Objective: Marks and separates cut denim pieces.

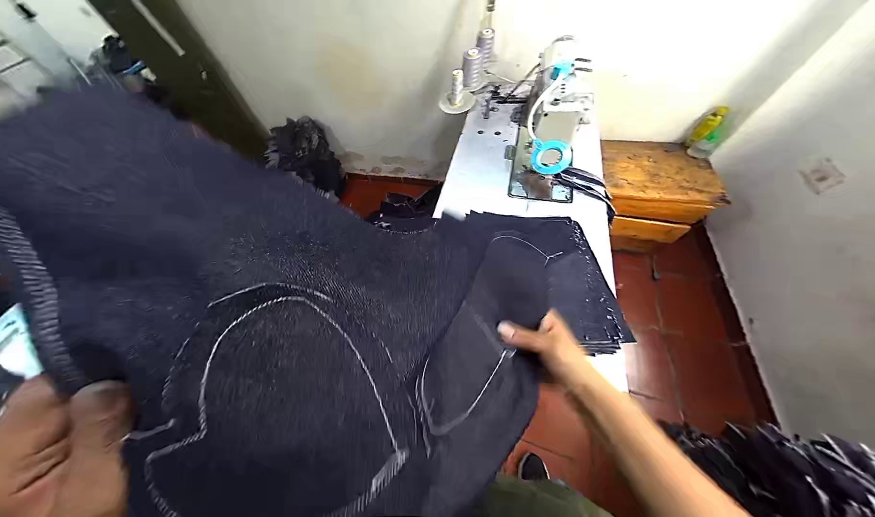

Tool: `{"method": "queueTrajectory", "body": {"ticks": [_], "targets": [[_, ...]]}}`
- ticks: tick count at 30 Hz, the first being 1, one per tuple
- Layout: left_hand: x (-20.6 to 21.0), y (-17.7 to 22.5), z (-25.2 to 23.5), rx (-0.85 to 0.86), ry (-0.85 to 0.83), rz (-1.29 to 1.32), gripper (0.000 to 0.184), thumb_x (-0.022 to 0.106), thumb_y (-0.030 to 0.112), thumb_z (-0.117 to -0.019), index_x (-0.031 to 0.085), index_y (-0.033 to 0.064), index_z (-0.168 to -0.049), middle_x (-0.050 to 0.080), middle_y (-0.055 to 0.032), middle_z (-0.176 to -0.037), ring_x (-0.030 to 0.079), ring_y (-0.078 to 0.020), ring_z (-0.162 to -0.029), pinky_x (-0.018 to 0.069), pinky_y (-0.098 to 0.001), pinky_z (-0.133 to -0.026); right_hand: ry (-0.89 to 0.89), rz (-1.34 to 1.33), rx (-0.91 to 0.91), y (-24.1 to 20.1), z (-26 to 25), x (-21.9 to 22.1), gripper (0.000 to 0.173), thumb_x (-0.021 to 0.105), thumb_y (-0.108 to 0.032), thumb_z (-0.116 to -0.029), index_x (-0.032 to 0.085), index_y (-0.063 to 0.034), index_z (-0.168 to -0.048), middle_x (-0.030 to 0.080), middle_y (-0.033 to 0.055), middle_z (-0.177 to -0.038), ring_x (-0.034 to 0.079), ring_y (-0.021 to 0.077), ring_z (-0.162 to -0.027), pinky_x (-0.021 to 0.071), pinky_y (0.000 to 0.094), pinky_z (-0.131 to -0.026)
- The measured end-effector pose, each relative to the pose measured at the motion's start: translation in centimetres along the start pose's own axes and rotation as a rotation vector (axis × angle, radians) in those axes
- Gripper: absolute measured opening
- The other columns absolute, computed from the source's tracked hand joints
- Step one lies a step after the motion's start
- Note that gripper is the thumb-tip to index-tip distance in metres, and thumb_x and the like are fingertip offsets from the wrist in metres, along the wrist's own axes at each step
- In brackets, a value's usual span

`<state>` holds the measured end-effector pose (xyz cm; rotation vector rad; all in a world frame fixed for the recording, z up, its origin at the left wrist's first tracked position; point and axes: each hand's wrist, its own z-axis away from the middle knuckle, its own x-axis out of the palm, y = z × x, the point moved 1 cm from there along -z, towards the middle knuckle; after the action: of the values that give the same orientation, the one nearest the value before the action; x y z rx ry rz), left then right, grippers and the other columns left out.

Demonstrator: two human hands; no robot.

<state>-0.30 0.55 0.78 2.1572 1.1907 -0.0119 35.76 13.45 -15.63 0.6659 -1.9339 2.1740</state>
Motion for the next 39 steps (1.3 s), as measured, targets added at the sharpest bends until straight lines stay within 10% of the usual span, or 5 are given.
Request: {"method": "queueTrajectory", "body": {"ticks": [9,14,24,29,39], "targets": [[23.4,-6.2,4.9,-0.309,-0.325,-0.065,0.058,0.051,0.017,-0.1044,0.034,0.0008,-0.157,0.067,-0.0136,-0.086,0.06,-0.0195,-0.065,0.0543,-0.0418,-0.065,0.289,0.578,0.062,-14.2,-10.2,-15.8,0.021,0.068,0.004,-0.0907,0.063,-0.0058,-0.109,0.074,0.0014,-0.084,0.071,0.0082,-0.071,0.0623,0.0287,-0.067],[32.2,-11.0,12.0,-0.427,-0.655,-0.494,0.048,0.043,0.013,-0.1064,0.046,0.0075,-0.154,0.073,-0.0277,-0.103,0.072,-0.0467,-0.092,0.0554,-0.0639,-0.084,0.302,1.28,0.335,-3.9,-19.7,-24.0,0.053,0.09,-0.021,-0.0788,0.063,0.0117,-0.11,0.065,0.0355,-0.103,0.064,0.053,-0.098,0.0497,0.0722,-0.083],[31.7,-10.1,6.0,-0.854,-1.016,-0.435,0.05,0.049,0.016,-0.1079,0.043,0.0224,-0.157,0.063,-0.0187,-0.139,0.061,-0.04,-0.125,0.0441,-0.0613,-0.108,-0.446,1.067,0.047,8.7,-17.2,1.0,0.08,0.065,-0.064,-0.0918,0.052,-0.0065,-0.146,0.062,0.0152,-0.137,0.063,0.0319,-0.121,0.0521,0.0541,-0.099],[23.3,-7.9,7.8,-0.671,-1.023,-0.811,0.036,0.047,0.028,-0.1062,0.073,0.006,-0.115,0.073,-0.0206,-0.108,0.07,-0.0403,-0.104,0.0545,-0.0628,-0.088,-0.577,1.259,0.138,8.8,-19.2,2.7,0.085,0.063,-0.07,-0.0896,0.053,-0.0065,-0.146,0.062,0.0152,-0.137,0.058,0.0353,-0.127,0.0515,0.0577,-0.098],[26.0,-19.5,27.3,-0.81,-1.458,-0.475,0.053,0.068,0.017,-0.0875,0.062,0.0079,-0.139,0.046,-0.0252,-0.152,0.039,-0.0419,-0.145,0.0397,-0.0587,-0.114,-0.646,1.634,0.073,8.9,-17.7,4.3,0.058,0.035,-0.05,-0.1083,0.059,-0.0022,-0.129,0.042,0.0094,-0.16,0.05,0.0316,-0.139,0.0541,0.0497,-0.095]]}}
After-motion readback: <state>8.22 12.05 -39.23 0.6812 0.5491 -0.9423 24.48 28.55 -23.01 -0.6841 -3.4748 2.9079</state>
